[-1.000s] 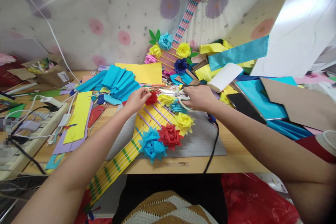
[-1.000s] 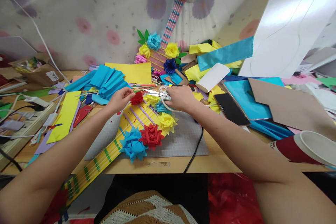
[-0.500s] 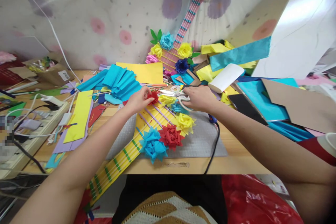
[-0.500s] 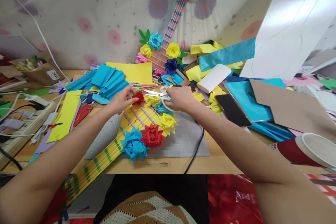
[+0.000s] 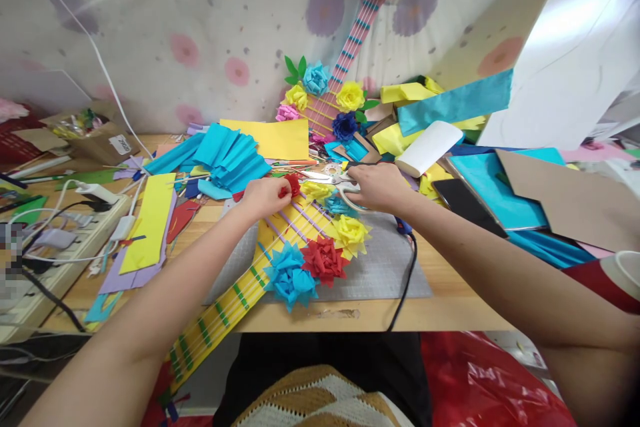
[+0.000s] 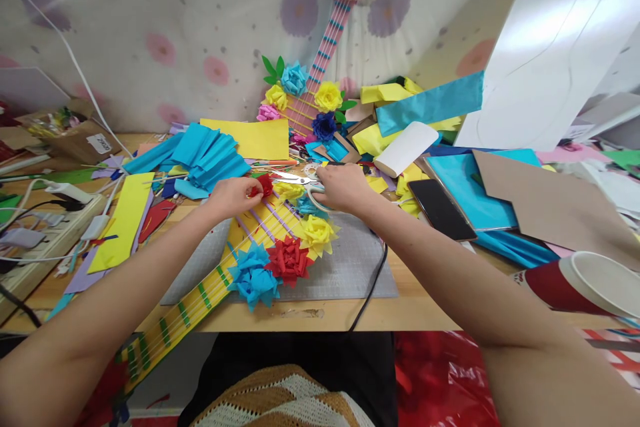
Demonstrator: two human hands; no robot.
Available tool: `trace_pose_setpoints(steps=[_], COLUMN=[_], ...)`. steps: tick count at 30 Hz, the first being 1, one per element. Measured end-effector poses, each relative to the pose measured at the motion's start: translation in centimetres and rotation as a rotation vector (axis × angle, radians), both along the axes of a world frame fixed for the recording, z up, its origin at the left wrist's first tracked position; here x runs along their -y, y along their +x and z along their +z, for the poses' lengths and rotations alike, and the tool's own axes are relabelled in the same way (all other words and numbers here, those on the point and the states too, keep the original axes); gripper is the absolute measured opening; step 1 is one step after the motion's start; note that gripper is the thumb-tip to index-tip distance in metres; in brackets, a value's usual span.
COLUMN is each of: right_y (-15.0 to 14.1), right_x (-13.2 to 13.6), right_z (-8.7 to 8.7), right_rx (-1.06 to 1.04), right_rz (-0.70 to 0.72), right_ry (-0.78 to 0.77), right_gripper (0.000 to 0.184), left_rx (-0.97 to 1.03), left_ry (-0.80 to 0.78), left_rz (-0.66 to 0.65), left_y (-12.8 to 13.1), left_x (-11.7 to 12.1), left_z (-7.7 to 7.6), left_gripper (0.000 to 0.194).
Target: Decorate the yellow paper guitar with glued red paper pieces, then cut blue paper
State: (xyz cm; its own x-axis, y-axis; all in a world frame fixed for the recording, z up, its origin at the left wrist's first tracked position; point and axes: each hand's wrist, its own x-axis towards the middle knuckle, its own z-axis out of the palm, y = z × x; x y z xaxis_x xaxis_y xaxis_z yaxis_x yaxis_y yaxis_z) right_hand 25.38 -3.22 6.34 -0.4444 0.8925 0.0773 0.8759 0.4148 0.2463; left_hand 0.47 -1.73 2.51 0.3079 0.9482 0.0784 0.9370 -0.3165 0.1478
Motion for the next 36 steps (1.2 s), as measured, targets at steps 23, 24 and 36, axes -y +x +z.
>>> trace_pose_setpoints(steps=[23,24,36], right_y=[-0.2,-0.3,-1.6], right_x=[-0.1,-0.1,-0.5], right_z=[-0.4,-0.3,0.4], right_rx=[0.0,-0.003,0.08], right_rz=[-0.002,0.0,0.084], right_ry=[-0.001,-0.007,-0.036], right_gripper=[0.039,0.039,0.039], left_rx=[0.426,0.562,1.483], left_ry=[0.121,0.08,-0.443], left_rz=[0.041,0.035,0.116], left_y=[-0.9,-1.0,-0.5], left_x=[0.2,0.1,0.2], left_z=[-0.4,-0.5,0.8], left_gripper=[0.015,0.014,0.009])
